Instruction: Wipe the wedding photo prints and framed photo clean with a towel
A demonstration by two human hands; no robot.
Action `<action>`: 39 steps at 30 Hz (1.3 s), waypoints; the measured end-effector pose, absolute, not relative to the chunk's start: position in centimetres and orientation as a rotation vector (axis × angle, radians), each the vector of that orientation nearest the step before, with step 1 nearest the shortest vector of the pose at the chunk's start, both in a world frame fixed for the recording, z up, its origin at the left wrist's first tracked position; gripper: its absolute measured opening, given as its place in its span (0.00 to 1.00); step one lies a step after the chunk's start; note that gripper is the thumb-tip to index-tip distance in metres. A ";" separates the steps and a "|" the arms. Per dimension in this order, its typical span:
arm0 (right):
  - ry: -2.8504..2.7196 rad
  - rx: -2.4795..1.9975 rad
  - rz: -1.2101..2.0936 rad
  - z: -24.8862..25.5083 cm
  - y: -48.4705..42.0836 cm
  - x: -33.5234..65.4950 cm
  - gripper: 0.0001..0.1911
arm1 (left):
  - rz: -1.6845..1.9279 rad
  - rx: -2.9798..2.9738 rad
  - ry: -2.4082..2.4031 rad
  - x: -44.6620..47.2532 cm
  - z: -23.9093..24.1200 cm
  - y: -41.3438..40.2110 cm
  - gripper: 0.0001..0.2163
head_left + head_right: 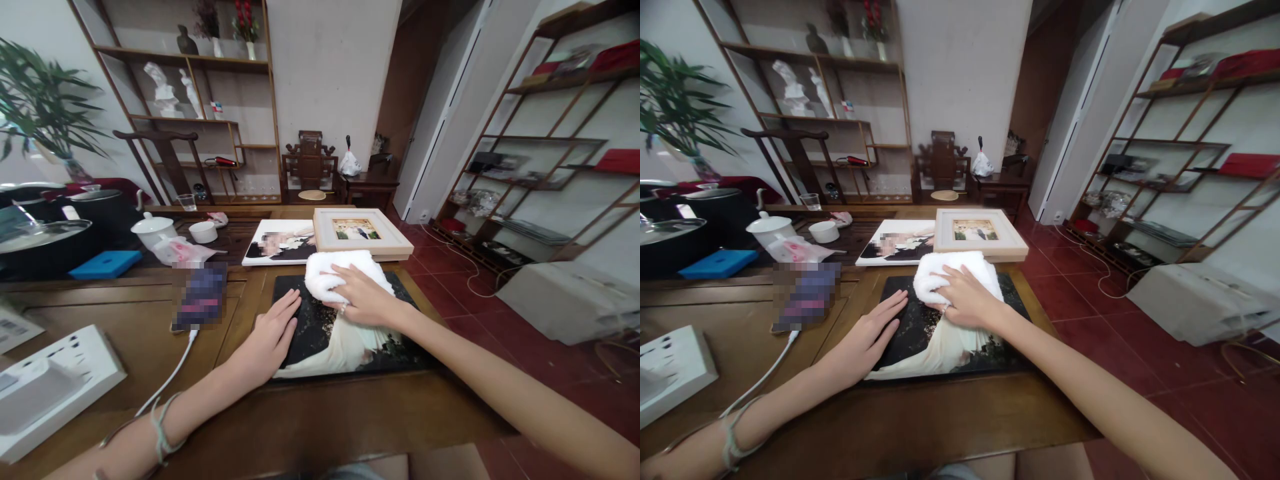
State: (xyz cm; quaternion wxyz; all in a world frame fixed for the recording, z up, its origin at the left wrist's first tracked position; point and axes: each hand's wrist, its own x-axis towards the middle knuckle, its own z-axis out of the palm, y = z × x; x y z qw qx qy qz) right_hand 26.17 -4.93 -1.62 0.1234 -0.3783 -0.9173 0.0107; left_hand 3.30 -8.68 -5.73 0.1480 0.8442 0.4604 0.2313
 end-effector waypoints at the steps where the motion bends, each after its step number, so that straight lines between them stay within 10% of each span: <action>1: -2.672 -1.111 0.017 -1.7 -4.6 25.9 0.16 | 0.666 2.427 1.325 3.3 -5.7 -8.7 0.21; 14: -2.859 -0.997 0.263 -1.8 -18.0 25.6 0.13 | 0.634 2.441 1.331 3.3 -5.8 -8.5 0.21; 26: -2.486 -1.519 0.053 -2.0 -8.7 26.6 0.19 | 0.712 2.352 1.341 3.4 -5.5 -8.9 0.21; 39: -2.900 -0.755 0.342 -0.9 -15.9 24.7 0.19 | 0.945 2.170 1.353 3.4 -4.0 -9.5 0.25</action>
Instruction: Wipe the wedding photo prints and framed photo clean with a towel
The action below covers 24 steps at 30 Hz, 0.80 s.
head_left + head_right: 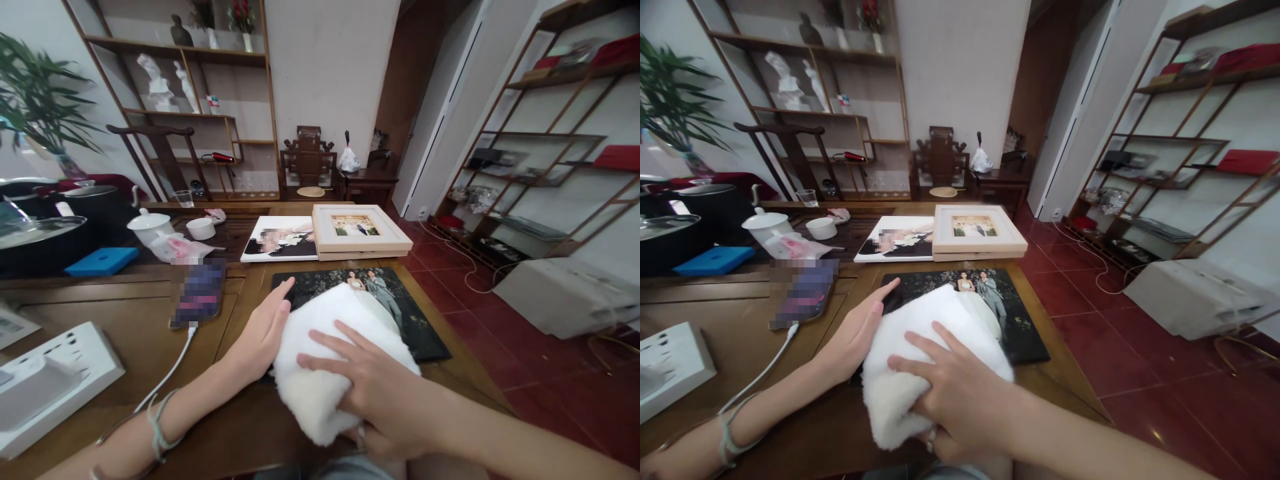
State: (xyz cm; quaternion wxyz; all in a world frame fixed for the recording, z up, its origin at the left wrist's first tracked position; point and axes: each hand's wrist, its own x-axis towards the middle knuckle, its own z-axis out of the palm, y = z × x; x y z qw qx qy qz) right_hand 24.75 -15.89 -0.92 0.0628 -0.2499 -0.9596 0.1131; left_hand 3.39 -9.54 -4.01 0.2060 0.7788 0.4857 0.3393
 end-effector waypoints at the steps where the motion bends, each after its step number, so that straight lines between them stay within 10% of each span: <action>1: -2.889 -0.787 0.362 -0.8 -16.3 25.5 0.21 | 0.906 2.208 1.339 3.4 -4.1 -9.6 0.25; 11: -2.422 -1.451 0.182 -1.3 -10.9 31.1 0.17 | 0.800 2.434 1.249 3.9 -5.0 -9.5 0.17; 24: -2.591 -1.009 0.290 0.3 -5.2 20.1 0.15 | 0.823 2.443 1.165 3.8 -4.4 -9.5 0.11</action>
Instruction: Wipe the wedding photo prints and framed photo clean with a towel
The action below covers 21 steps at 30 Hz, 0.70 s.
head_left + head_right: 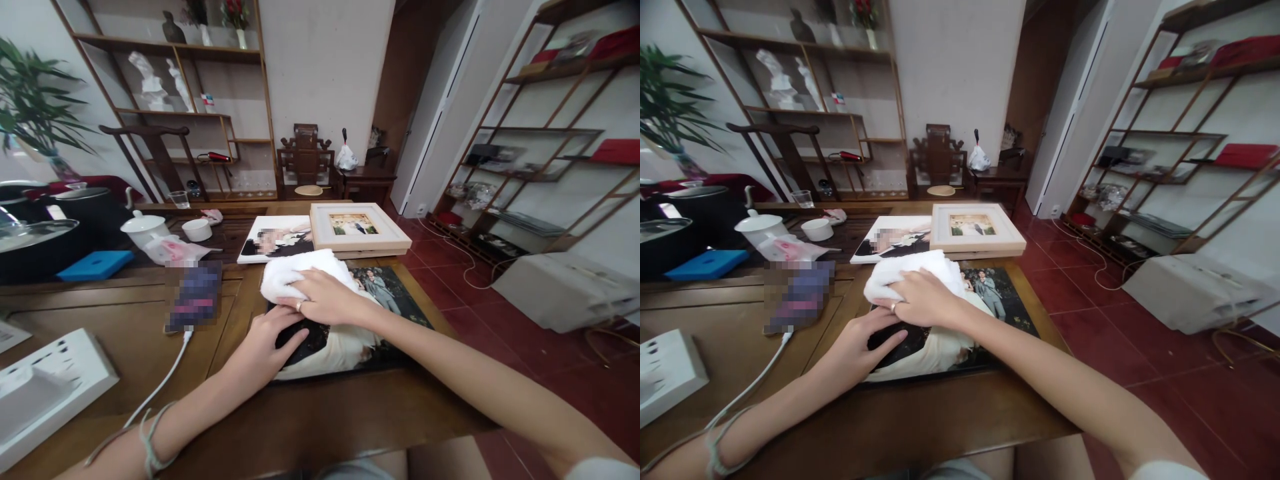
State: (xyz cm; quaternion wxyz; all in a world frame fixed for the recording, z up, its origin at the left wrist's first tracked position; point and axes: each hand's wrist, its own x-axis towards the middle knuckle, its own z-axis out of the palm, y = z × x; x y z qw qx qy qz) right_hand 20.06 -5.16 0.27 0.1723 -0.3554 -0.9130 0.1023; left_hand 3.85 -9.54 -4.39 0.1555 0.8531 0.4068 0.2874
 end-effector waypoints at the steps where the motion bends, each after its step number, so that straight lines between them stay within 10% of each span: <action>1: -2.588 -1.013 0.290 0.1 -5.3 20.5 0.15 | 0.829 2.446 1.168 3.9 -4.4 -9.5 0.11; 21: -2.532 -1.306 0.270 -1.8 -12.3 33.4 0.14 | 0.847 2.463 1.310 3.7 -5.3 -9.0 0.19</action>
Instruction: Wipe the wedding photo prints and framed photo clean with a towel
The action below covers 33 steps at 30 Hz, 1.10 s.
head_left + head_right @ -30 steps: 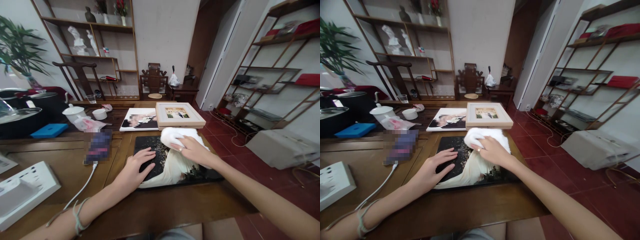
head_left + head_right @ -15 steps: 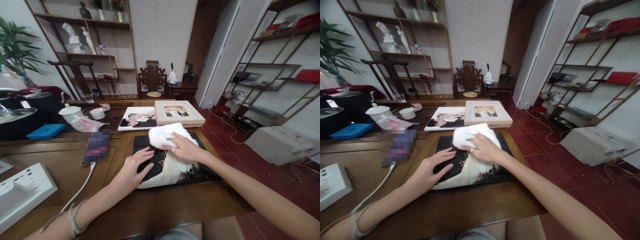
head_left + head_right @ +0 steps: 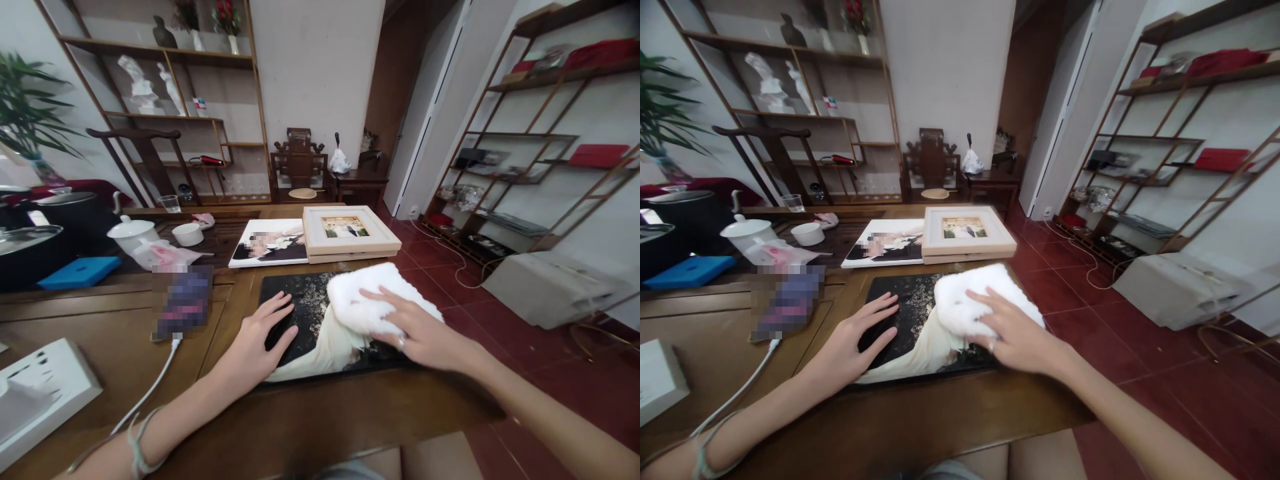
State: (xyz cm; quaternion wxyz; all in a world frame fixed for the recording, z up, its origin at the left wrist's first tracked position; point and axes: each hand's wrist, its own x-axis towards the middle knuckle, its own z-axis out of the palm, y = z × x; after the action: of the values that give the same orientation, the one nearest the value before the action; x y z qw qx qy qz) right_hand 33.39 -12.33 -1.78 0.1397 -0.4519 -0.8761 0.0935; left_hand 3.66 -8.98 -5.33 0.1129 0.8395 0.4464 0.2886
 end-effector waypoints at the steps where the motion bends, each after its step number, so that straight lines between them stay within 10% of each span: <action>1: -2.569 -1.259 0.284 -1.6 -13.9 33.3 0.12 | 0.856 2.463 1.303 3.7 -5.3 -8.9 0.18; 9: -2.631 -1.145 0.416 -0.9 -18.7 34.3 0.06 | 0.844 2.500 1.282 3.7 -5.3 -8.8 0.19; 19: -2.400 -1.551 0.318 -1.6 -6.3 35.8 0.26 | 0.830 2.541 1.249 3.4 -5.4 -8.6 0.20; 33: -2.693 -1.271 0.431 0.1 -18.1 33.9 0.09 | 0.872 2.464 1.311 3.7 -5.9 -8.8 0.18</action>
State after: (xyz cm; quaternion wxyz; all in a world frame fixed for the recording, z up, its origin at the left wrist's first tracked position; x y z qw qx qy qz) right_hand 33.92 -18.09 0.06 0.0664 -0.4216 -0.8930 0.1428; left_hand 3.67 -8.77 -5.88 0.1085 0.8377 0.4458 0.2963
